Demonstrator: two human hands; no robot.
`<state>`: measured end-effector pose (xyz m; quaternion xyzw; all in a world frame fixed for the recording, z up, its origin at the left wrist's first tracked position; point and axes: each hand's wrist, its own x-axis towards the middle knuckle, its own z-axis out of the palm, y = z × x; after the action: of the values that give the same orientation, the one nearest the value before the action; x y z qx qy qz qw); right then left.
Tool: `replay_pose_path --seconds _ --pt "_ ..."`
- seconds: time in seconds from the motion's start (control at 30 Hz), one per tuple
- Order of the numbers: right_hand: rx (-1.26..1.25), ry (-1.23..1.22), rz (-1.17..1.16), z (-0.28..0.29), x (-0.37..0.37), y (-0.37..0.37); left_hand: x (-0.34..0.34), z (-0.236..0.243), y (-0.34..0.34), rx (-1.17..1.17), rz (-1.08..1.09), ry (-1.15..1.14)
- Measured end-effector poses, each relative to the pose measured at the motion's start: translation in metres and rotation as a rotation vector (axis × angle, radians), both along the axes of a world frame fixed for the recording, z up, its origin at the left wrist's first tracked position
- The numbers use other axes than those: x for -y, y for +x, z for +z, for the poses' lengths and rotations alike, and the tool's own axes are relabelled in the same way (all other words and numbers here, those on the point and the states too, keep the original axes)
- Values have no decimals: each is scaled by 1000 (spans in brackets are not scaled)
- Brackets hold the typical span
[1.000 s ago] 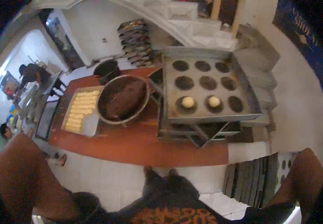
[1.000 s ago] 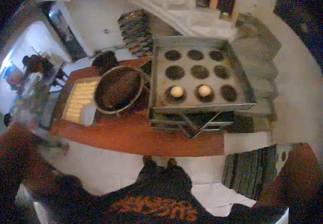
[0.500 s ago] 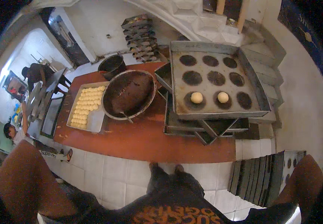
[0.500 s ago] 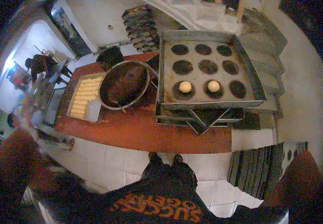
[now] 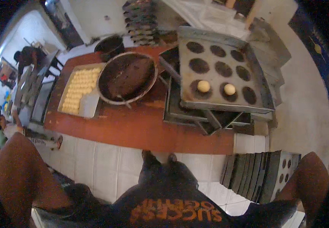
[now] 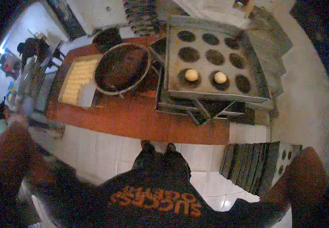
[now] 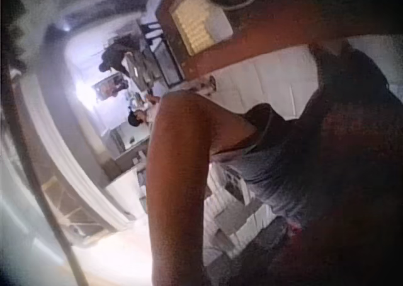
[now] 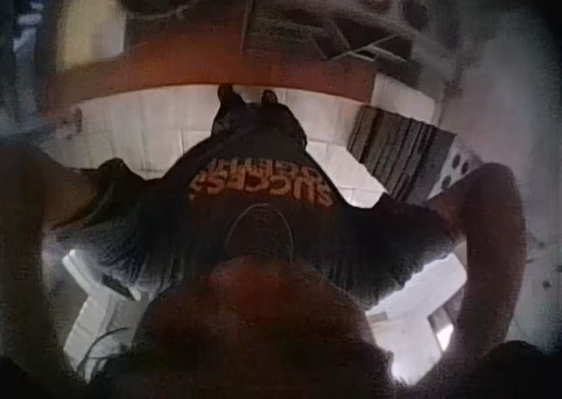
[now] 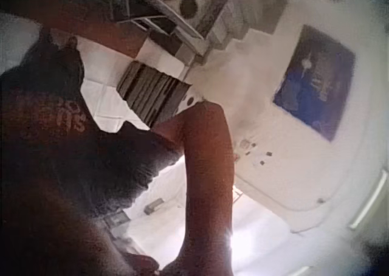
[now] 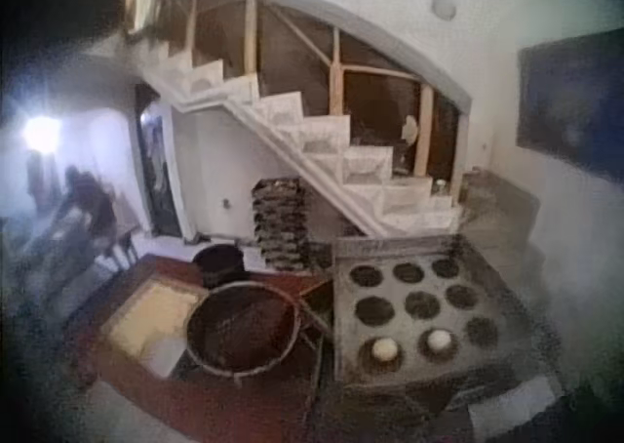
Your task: The person prepares small dough balls by filling them with a chocolate mixture and placing them on baking trays.
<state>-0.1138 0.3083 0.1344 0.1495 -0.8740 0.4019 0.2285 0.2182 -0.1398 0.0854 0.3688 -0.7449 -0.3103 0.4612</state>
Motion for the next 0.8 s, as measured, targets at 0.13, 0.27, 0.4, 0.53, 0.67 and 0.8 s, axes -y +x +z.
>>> replay_pose_path --seconds 0.13,0.27,0.4,0.53,0.67,0.8 --pt "-175 -198 55 47 19 30 23 5 -11 -75 16 1" --pt "-361 -380 310 104 92 58 75 -10 -13 -144 95 29" --pt "-387 -483 601 135 202 69 151 -43 -25 -187 200 80" --pt "-51 -550 709 103 342 51 243 -83 -52 -122 286 107" --pt "349 115 608 -85 421 16 317 -154 -98 62 287 149" --pt "326 388 411 -137 435 57 363 -196 -169 373 186 -12"
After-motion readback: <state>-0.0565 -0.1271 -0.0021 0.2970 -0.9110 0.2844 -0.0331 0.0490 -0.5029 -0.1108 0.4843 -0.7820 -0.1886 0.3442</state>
